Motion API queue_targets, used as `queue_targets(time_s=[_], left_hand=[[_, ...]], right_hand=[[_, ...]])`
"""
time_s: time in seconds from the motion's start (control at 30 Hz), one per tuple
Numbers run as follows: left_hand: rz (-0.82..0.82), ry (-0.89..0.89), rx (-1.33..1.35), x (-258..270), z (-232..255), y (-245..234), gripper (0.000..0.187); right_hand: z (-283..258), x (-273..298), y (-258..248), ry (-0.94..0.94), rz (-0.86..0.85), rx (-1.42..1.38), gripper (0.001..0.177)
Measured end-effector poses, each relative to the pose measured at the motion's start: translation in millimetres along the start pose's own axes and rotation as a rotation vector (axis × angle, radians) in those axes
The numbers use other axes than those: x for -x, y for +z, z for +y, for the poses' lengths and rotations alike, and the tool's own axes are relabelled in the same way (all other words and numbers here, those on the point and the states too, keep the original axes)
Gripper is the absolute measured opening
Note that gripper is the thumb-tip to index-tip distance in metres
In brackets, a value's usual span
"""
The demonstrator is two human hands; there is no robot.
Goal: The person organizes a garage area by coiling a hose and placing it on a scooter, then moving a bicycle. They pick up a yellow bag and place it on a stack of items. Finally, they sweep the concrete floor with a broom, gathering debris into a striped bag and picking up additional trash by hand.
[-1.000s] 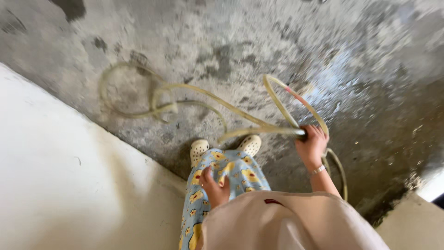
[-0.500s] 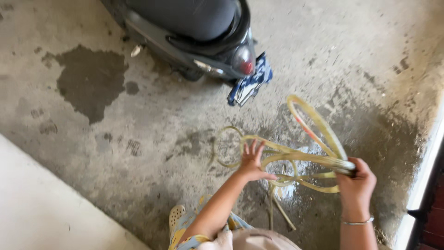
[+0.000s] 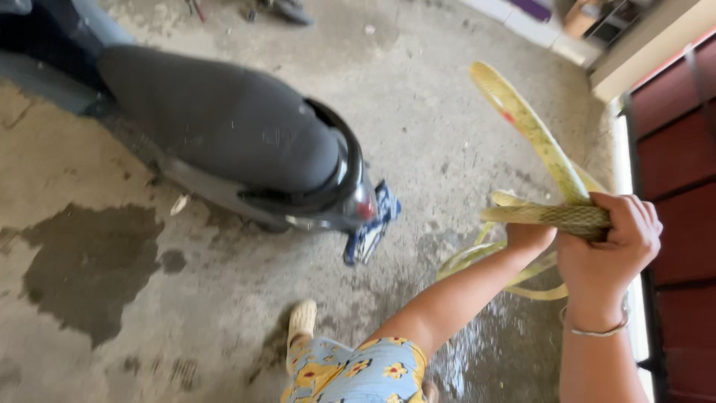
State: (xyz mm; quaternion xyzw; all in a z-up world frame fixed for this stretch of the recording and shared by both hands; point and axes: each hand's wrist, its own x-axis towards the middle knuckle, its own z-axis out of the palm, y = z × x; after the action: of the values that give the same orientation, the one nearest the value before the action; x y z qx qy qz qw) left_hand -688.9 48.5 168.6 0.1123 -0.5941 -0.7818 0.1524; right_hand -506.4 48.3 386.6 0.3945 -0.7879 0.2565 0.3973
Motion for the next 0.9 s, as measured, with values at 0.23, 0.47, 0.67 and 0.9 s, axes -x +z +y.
queue_targets(time_s=[0.23, 0.47, 0.67, 0.9], left_hand=[[-0.101, -0.077, 0.111, -135.2, 83.8, -97.9, 0.034], [0.208, 0.286, -0.197, -197.9, 289.8, -355.4, 0.035], [0.252, 0.478, 0.243, -74.6, 299.1, -617.2, 0.052], [0.771, -0.186, 0.461, 103.3, 48.3, -752.9, 0.038]], right_hand=[[-108.7, -158.9, 75.3, -0.014, 0.264, -0.204, 0.023], [-186.9, -256.0, 122.6, 0.205, 0.394, -0.824, 0.026], [-239.4, -226.1, 203.1, 0.136, 0.152, -1.06, 0.024], [-310.3, -28.0, 385.3, -0.222, -0.442, -0.551, 0.032]])
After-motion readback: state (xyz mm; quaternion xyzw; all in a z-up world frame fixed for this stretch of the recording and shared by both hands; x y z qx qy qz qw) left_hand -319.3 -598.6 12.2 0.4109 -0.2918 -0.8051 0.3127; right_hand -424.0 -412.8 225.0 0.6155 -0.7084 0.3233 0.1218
